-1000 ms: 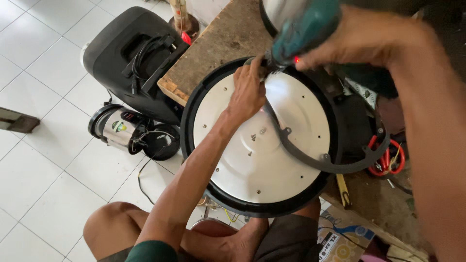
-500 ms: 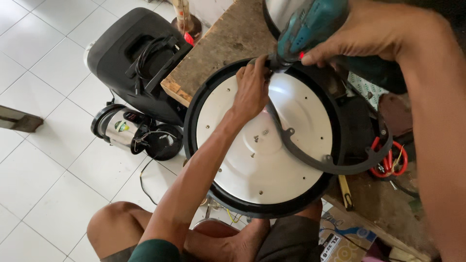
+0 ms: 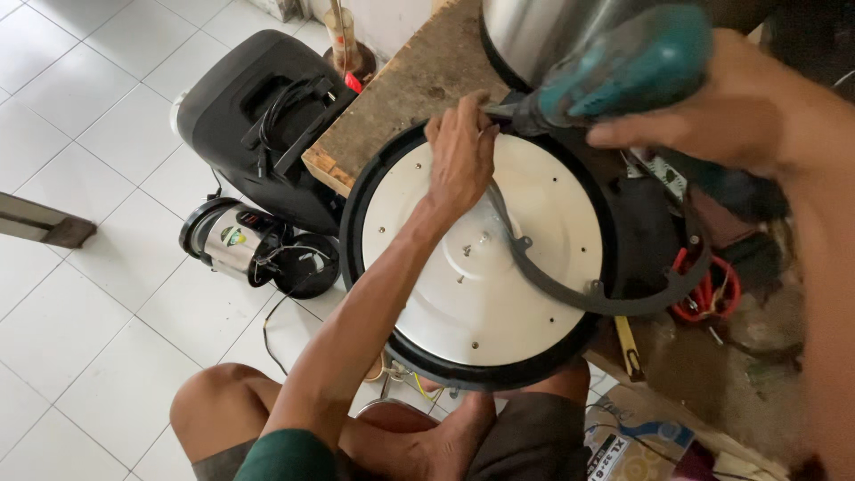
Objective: The person works on the wiring of a small appliance base, using a screwdriver to tighten connections. They then flip the base over and use a power drill to remove screws from a plastic ring attached to the underside.
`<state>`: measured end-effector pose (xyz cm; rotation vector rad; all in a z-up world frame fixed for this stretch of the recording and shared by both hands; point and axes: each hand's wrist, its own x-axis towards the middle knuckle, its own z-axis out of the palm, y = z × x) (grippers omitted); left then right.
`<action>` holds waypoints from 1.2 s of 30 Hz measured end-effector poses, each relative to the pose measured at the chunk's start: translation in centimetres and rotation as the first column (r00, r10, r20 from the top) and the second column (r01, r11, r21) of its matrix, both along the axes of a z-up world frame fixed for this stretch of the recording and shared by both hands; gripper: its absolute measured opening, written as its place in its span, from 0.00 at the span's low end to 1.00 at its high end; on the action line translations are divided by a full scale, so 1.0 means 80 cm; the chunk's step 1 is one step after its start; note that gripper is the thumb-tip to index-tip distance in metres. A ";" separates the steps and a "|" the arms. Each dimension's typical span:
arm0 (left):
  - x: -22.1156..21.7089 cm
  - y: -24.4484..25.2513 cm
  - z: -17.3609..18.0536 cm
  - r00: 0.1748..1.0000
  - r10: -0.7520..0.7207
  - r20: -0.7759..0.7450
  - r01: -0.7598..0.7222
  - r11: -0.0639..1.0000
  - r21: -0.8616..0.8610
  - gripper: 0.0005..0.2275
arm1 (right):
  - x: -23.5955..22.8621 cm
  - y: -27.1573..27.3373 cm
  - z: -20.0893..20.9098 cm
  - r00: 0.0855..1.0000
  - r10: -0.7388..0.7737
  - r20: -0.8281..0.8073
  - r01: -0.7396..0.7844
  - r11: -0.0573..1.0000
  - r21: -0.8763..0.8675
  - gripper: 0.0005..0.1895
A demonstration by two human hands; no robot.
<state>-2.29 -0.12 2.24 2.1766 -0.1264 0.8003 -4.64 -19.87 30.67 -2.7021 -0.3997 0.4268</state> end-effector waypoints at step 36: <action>-0.080 0.102 -0.050 0.986 0.011 -0.168 -0.011 1.000 0.000 0.29 | -0.026 0.116 -0.069 0.980 0.191 -0.050 -0.163 0.925 0.345 0.20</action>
